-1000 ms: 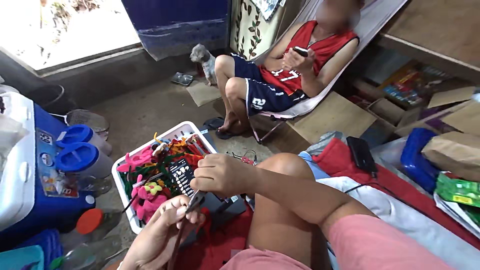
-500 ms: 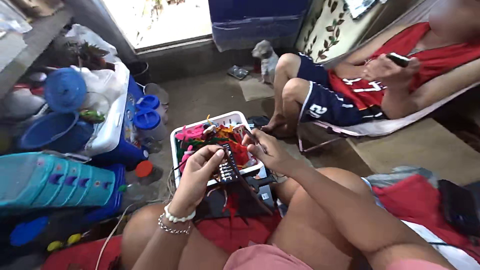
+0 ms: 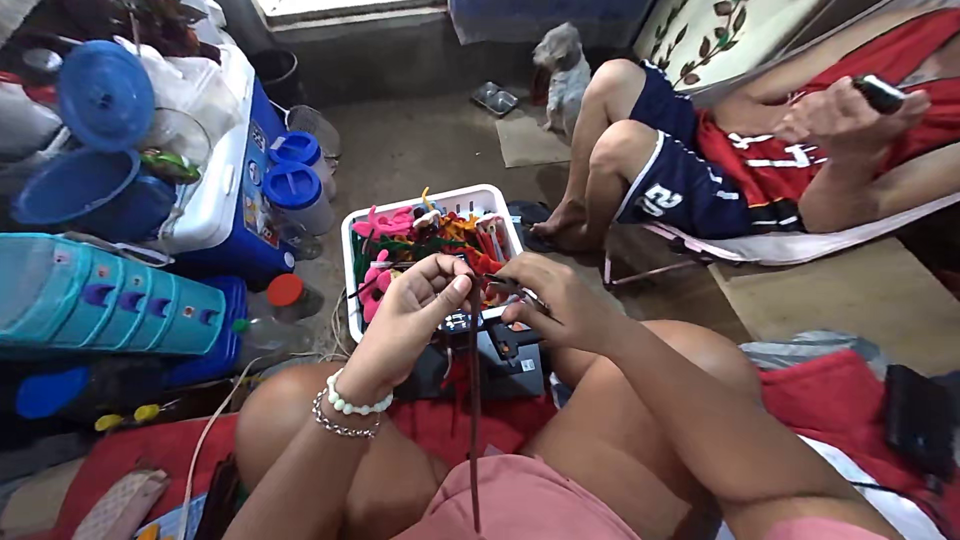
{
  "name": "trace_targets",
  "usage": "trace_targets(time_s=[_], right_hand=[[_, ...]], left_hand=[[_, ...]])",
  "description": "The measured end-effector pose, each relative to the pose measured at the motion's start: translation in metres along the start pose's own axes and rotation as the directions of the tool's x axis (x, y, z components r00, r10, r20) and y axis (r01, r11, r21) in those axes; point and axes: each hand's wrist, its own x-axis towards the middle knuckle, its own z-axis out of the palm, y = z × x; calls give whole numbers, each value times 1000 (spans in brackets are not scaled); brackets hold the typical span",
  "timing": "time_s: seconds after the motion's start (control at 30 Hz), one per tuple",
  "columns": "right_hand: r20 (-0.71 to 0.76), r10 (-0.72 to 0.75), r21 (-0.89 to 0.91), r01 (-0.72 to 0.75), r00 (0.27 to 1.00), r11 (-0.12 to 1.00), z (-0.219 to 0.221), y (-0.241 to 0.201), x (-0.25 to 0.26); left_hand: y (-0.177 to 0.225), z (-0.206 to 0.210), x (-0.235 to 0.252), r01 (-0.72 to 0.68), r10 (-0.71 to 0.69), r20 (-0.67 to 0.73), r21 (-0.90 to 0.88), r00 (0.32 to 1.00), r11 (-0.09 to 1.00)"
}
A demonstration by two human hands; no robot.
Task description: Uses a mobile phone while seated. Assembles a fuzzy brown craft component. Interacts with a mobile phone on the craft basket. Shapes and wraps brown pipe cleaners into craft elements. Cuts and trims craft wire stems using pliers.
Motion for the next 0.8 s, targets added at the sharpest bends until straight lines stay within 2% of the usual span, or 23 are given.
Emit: trace_targets(time_s=[0.3,0.53,0.8], right_hand=[[10,-63,10,63,998,998,-2,-2,0],[24,-99,-11,99,995,995,-3,-3,1],[61,-129,72,124,990,990,-5,-4,0]], left_hand=[[1,5,-1,120,-109,72,-177,991,977],[2,10,-2,235,-200,136,-333,970,913],[2,8,-4,114,-72,181,-231,981,966]])
